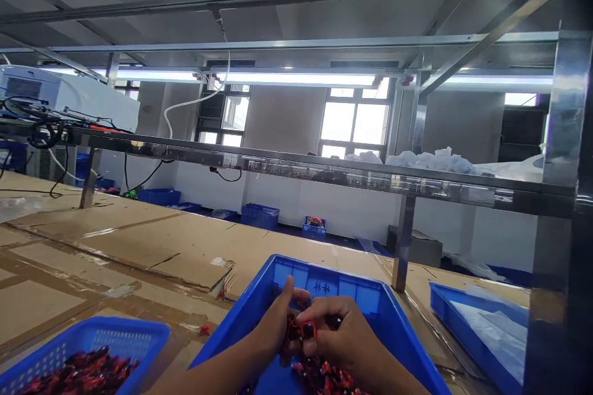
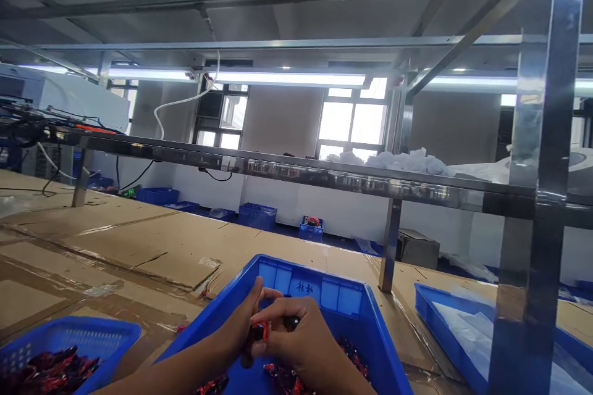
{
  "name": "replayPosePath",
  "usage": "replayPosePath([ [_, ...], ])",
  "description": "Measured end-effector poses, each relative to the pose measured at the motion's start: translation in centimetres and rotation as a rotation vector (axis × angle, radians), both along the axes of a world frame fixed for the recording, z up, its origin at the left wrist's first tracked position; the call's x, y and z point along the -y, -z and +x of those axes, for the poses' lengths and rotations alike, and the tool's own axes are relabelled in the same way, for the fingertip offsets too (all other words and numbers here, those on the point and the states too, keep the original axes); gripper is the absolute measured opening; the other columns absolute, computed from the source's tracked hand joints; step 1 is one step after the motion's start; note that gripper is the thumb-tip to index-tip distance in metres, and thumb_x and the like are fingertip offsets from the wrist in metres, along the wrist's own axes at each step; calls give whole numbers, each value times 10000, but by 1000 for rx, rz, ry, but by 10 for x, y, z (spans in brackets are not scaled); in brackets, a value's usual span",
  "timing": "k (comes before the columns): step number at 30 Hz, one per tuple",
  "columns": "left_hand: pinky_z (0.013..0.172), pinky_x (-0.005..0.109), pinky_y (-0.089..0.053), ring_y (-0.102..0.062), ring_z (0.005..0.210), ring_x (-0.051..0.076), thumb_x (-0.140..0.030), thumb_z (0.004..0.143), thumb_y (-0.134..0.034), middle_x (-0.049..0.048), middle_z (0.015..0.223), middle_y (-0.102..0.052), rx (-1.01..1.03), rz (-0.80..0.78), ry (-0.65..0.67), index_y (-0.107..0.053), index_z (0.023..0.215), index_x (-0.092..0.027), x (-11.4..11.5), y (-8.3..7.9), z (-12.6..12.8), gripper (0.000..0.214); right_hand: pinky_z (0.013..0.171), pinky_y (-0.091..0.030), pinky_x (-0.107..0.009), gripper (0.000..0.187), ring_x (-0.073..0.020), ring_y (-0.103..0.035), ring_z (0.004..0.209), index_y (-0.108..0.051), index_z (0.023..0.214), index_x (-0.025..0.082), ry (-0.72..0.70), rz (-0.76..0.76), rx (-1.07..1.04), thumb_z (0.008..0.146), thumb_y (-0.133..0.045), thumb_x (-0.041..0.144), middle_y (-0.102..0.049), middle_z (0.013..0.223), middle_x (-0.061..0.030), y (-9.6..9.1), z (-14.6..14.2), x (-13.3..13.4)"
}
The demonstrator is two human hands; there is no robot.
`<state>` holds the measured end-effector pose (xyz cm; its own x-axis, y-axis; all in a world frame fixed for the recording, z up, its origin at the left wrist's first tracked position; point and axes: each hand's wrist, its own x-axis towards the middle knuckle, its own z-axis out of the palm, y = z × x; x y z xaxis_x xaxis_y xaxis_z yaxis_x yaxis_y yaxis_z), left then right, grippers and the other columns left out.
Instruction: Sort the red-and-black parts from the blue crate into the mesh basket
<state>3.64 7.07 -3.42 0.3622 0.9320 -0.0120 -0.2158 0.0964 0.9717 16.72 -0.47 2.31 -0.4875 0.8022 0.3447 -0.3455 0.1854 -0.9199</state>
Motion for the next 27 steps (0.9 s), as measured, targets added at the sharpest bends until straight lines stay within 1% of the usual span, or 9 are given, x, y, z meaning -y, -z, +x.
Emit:
replayPosePath([
  [5, 353, 196, -265, -399, 325, 107, -905, 695, -282, -27, 539, -552, -17, 38, 37, -516, 1116, -182, 5, -2, -1, 869, 634, -511, -344, 285, -176, -622, 576, -793, 726, 260, 4, 92, 31, 483, -924, 330, -573, 562, 37, 12, 8, -6],
  [9, 373, 200, -286, -403, 340, 109, -903, 699, -277, -20, 527, -549, 12, 38, 49, -529, 1092, -173, 4, 0, 0, 867, 559, -470, -255, 301, -83, -470, 471, -772, 682, 249, -51, 75, -16, 446, -946, 314, -525, 538, 56, 22, 11, -13],
  [12, 377, 205, -291, -404, 349, 115, -905, 710, -204, -2, 560, -568, 68, -55, 89, -526, 1119, -187, -2, 4, 1, 887, 364, -344, -162, 277, -26, -302, 372, -728, 790, 237, -172, -88, -126, 586, -890, 329, -489, 550, 75, 18, 13, -13],
  [16, 365, 196, -259, -370, 353, 103, -911, 702, -148, 13, 593, -570, 79, -94, 117, -553, 1085, -193, -2, 1, -2, 909, 247, -202, -122, 210, -31, -304, 400, -647, 858, 208, -231, -265, -142, 734, -755, 338, -587, 800, 8, 9, 20, -15],
  [18, 362, 193, -257, -352, 355, 91, -913, 700, -160, 6, 619, -564, 57, -114, 122, -558, 1063, -205, 4, -6, -4, 890, 252, -160, -115, 171, -28, -262, 396, -603, 818, 206, -179, -315, -93, 766, -729, 308, -576, 769, 23, 10, 21, -19],
  [20, 368, 188, -259, -350, 363, 85, -902, 715, -176, 1, 633, -558, 35, -132, 111, -553, 1053, -213, 11, -13, -6, 856, 277, -120, -119, 187, -22, -167, 365, -558, 766, 208, -87, -295, -24, 801, -705, 317, -488, 592, 76, 14, 20, -23],
  [23, 365, 189, -266, -352, 367, 88, -892, 729, -179, -6, 606, -532, 8, -115, 108, -552, 993, -208, 17, -19, -6, 822, 355, -197, -152, 227, -32, -185, 361, -581, 745, 203, 169, -61, 199, 794, -707, 386, -349, 452, 115, 20, 12, -25],
  [25, 353, 193, -270, -351, 366, 93, -886, 736, -174, -14, 581, -507, -8, -87, 119, -549, 958, -208, 18, -20, -6, 806, 432, -262, -189, 182, -62, -301, 417, -659, 797, 194, 397, 147, 463, 759, -729, 357, -388, 468, 94, 22, 7, -23],
  [27, 345, 195, -275, -353, 364, 97, -869, 758, -161, -20, 562, -489, -32, -69, 109, -547, 957, -209, 18, -21, -5, 790, 484, -286, -219, 138, -98, -378, 485, -711, 843, 198, 549, 278, 699, 742, -723, 291, -432, 502, 72, 22, 4, -20],
])
